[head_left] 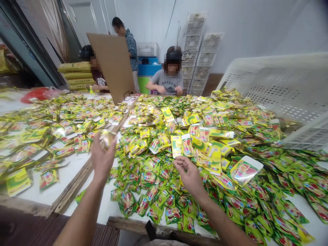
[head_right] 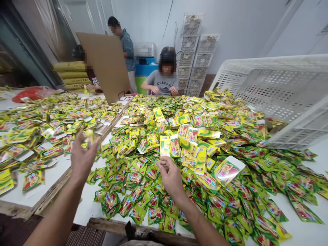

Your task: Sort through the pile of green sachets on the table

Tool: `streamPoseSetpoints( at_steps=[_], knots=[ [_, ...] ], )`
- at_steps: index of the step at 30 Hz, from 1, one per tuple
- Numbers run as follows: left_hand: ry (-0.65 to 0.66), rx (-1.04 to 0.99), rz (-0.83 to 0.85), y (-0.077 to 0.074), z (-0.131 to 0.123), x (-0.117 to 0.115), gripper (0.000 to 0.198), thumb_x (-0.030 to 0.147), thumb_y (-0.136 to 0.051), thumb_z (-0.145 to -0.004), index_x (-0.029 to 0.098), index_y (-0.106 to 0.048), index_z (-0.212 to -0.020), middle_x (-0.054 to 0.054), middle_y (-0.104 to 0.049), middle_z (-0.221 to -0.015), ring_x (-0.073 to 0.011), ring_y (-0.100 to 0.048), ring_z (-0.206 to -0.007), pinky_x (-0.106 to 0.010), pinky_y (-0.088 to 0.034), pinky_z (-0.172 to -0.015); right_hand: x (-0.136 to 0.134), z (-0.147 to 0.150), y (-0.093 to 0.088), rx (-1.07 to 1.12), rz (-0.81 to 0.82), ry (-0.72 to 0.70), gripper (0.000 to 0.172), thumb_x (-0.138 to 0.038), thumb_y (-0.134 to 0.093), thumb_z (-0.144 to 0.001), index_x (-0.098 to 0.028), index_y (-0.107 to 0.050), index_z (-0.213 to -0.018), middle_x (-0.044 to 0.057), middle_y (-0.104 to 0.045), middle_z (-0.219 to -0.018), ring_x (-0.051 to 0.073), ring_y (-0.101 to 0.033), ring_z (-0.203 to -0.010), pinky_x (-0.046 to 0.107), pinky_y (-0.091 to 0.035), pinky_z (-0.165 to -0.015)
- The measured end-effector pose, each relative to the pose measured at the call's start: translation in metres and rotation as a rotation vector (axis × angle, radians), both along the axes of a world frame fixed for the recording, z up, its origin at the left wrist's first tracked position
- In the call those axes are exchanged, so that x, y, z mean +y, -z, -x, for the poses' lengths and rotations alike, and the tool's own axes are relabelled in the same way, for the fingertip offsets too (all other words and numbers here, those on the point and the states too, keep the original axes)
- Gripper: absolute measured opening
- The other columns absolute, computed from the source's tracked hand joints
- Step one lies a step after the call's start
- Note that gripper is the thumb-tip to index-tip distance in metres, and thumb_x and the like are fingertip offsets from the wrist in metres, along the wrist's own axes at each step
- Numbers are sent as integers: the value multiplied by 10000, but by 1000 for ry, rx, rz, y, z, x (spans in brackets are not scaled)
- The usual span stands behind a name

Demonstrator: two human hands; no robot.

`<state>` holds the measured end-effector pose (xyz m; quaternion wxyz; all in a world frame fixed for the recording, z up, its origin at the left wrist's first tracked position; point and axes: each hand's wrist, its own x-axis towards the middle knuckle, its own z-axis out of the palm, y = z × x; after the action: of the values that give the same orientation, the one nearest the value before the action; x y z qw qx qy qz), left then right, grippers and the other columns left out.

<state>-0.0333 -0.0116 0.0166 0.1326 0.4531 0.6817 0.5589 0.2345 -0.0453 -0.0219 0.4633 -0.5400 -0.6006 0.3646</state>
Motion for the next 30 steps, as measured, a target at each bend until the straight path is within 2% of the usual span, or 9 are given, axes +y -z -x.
streamPoseSetpoints(
  at_steps=[3,8,11,15,17,20,24,27,30],
  knots=[
    [-90,382,-96,-17,-9,27,393,343,-550,-767,166,-560,-1118,-100,-610,-1084,-251,-551,-1001,-374,-425,-852,36,-4,-3,-195,-85,41,227,-195,-456,-810,-181,-571,-1006,84,-679,-924,219,-627,-881,348,-479,-785],
    [445,712,267,15,-88,53,350,315,-508,-798,161,-575,-1105,-110,-666,-948,-248,-586,-891,-343,-425,-788,100,7,5,-754,-192,-159,697,4,-464,-631,-195,-435,-1299,103,-465,-1341,265,-407,-1223,424,-339,-939],
    [539,784,344,36,-110,60,388,306,-586,-750,147,-582,-1104,-151,-658,-969,-288,-562,-958,-361,-404,-809,113,8,13,-930,-185,-269,597,-9,-480,-657,-225,-529,-1211,83,-527,-1279,268,-447,-1167,447,-302,-910],
    [567,742,320,48,-98,52,333,258,-534,-785,199,-589,-1108,-99,-668,-927,-243,-590,-875,-311,-409,-746,103,0,18,-938,-263,-280,416,-36,-437,-745,-226,-611,-1071,70,-636,-1048,233,-526,-997,405,-312,-852],
    [526,597,282,52,-87,44,318,246,-483,-814,216,-582,-1115,-54,-662,-811,-200,-592,-735,-279,-403,-665,93,-4,19,-867,-316,-257,408,-55,-412,-773,-203,-589,-1109,86,-622,-1022,229,-523,-967,376,-340,-825],
    [419,40,180,60,-75,30,223,338,-547,-779,189,-607,-934,44,-483,-510,-132,-462,-486,-227,-331,-506,77,-5,18,-618,-317,-187,387,-134,-344,-844,-177,-542,-1173,103,-592,-985,220,-537,-881,337,-399,-749],
    [424,-378,184,71,-73,6,302,447,-630,-686,179,-512,-757,94,-364,-468,-81,-364,-407,-195,-304,-436,50,-2,13,-198,-50,-107,282,-340,-460,-835,-192,-546,-1059,46,-606,-819,181,-539,-642,291,-420,-580],
    [471,-609,234,76,-84,-12,363,441,-700,-615,189,-473,-743,111,-359,-457,-61,-344,-373,-183,-327,-410,29,4,8,112,133,-201,300,-432,-569,-761,-185,-545,-930,13,-608,-760,163,-552,-626,262,-431,-566],
    [512,-798,288,74,-98,-25,376,430,-731,-578,184,-488,-726,100,-405,-482,-63,-386,-384,-181,-353,-398,16,9,6,58,164,-311,256,-406,-543,-781,-176,-572,-888,7,-601,-704,172,-564,-655,268,-440,-604]
  ],
)
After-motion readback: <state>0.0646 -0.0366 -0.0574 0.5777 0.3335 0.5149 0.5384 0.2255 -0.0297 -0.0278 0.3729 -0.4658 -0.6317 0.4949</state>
